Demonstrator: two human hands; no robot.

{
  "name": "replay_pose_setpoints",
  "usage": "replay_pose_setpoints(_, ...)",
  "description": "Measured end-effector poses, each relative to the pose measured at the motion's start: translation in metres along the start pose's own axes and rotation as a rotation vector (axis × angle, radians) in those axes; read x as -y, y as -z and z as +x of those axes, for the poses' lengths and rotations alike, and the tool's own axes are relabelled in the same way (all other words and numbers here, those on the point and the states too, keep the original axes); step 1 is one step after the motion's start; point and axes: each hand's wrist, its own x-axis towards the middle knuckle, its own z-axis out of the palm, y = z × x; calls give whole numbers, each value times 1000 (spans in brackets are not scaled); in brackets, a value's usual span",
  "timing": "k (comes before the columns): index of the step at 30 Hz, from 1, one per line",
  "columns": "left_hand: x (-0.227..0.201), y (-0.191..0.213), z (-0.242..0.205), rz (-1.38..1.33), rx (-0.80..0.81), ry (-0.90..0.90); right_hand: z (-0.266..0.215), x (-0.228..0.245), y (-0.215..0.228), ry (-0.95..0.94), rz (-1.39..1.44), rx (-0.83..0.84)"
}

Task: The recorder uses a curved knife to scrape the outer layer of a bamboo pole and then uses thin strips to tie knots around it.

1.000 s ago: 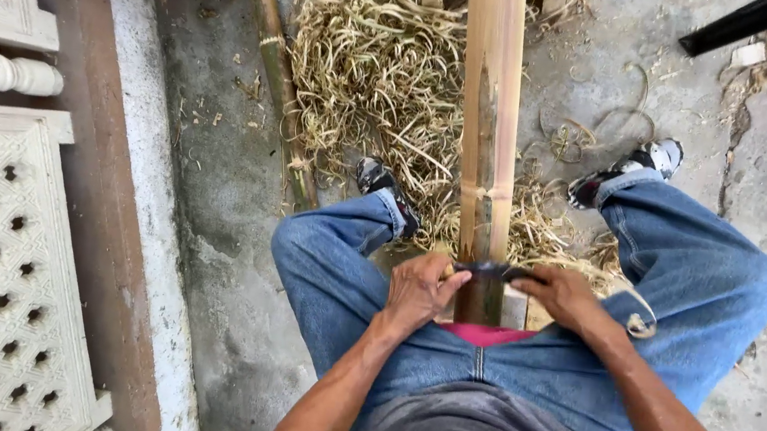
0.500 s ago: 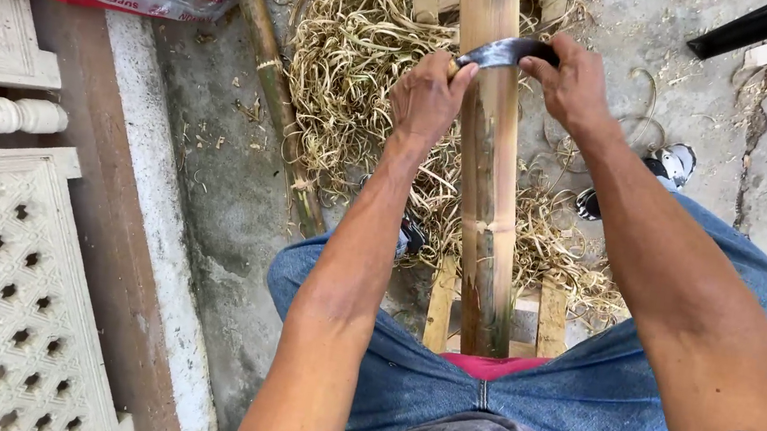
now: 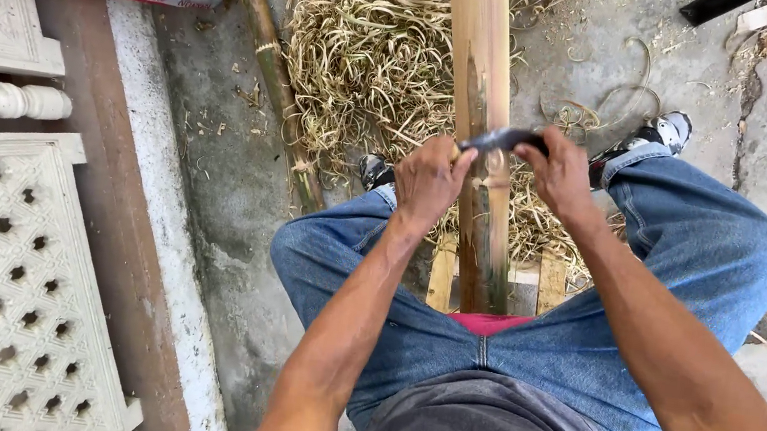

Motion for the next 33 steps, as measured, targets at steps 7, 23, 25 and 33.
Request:
replay_pose_setpoints(7, -29, 14, -145, -61, 138, -22, -144, -44, -9, -98, -109, 277)
replay_pose_setpoints(23, 68, -26, 137, -67, -87, -14, 154, 19, 11, 46, -118, 93)
replay_pose_setpoints(25, 72, -24, 168, -42, -74, 21, 181, 20, 9, 1, -141, 58)
replay_pose_setpoints(33, 62, -33, 137, -20, -134, 32, 144, 17, 6, 47, -91, -20)
